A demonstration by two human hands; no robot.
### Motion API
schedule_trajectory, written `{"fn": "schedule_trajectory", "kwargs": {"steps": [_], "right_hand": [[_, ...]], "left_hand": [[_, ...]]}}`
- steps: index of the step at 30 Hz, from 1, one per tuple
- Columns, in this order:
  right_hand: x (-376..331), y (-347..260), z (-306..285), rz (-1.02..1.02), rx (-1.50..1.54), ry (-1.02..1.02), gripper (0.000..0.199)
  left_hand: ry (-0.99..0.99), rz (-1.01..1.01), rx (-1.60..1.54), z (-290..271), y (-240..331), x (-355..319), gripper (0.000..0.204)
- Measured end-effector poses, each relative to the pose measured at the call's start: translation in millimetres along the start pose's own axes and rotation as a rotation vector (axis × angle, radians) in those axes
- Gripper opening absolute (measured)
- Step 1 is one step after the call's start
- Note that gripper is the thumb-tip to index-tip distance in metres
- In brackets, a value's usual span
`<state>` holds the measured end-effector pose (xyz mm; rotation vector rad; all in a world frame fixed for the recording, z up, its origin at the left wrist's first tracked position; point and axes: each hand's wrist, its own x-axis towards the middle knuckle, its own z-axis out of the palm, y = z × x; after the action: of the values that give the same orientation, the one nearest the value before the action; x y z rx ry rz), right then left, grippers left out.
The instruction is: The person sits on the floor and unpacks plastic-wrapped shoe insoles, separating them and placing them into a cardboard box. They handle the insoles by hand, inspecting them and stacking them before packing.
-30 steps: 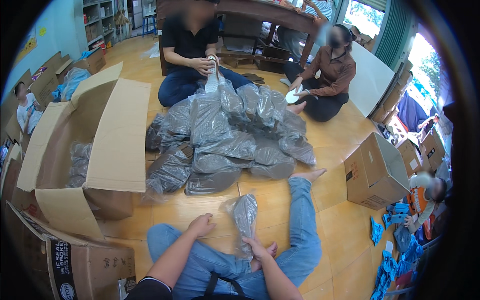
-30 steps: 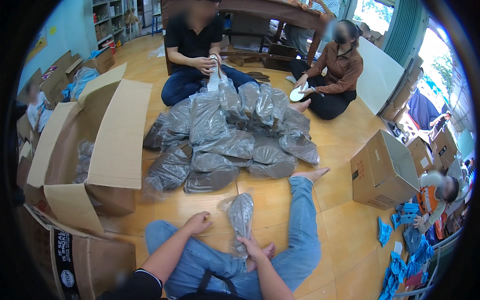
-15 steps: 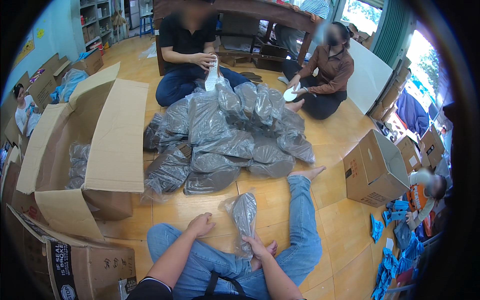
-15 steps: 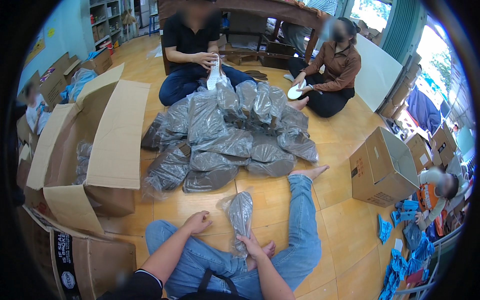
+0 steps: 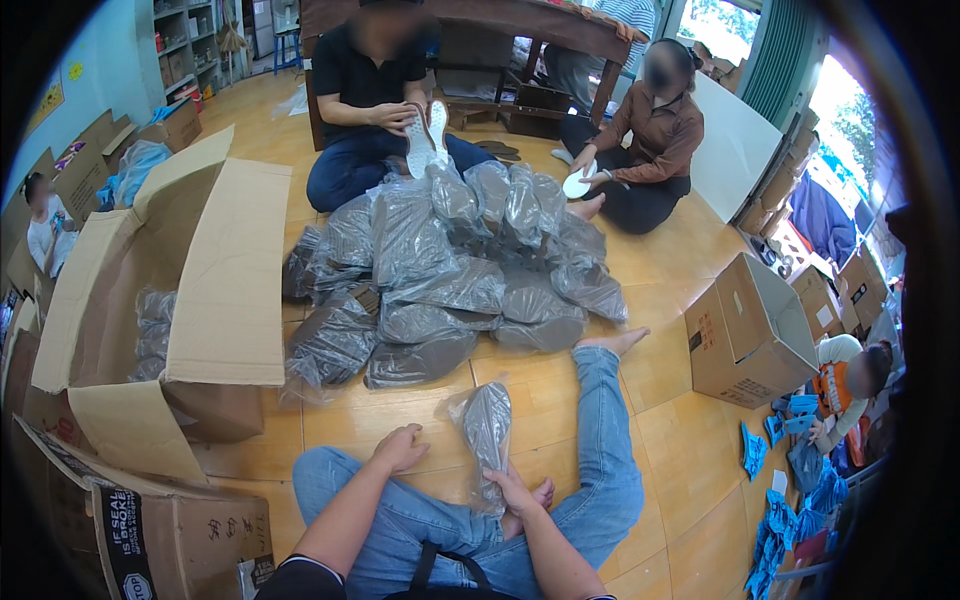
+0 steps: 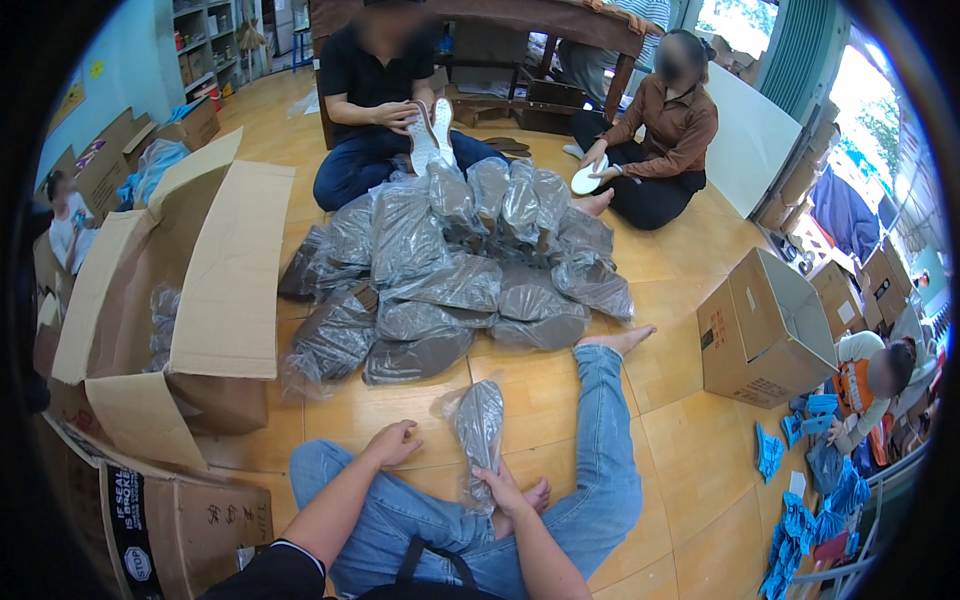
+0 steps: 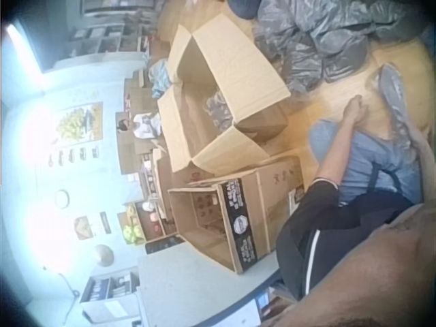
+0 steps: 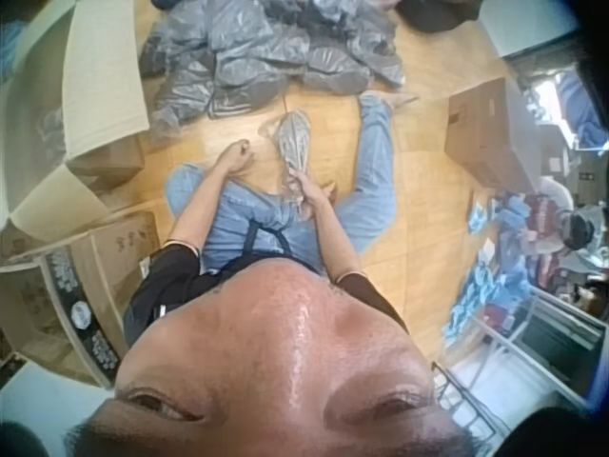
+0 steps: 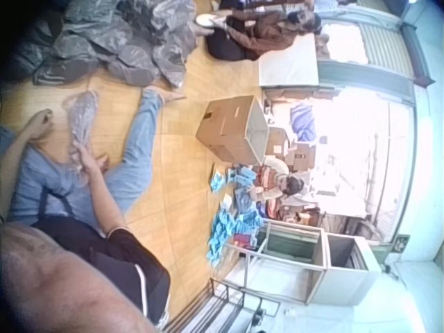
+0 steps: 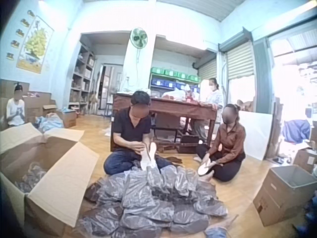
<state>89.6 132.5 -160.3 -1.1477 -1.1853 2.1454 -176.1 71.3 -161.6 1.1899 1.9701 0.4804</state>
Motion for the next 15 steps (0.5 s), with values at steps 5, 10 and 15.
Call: {"fn": "schedule_trajectory", "kwargs": {"steps": [5,10,15], "right_hand": [[2.1,1.2,-1.3,0.031,-0.020,0.009,0.073],[3.7,3.6,-3.6,0.030,-0.020,0.003,0.072],[3.2,3.1,-3.1,0.007,-0.007,-0.001,0.072]], "left_hand": [[-0.002,0.005,0.001,0.3,-0.2,0.7,0.057],[-0.003,0.008,-0.006,0.9,-1.5,1.7,0.058],[-0.003,-0.004,0.003,2.0,-3.1,2.8,0.058]]}}
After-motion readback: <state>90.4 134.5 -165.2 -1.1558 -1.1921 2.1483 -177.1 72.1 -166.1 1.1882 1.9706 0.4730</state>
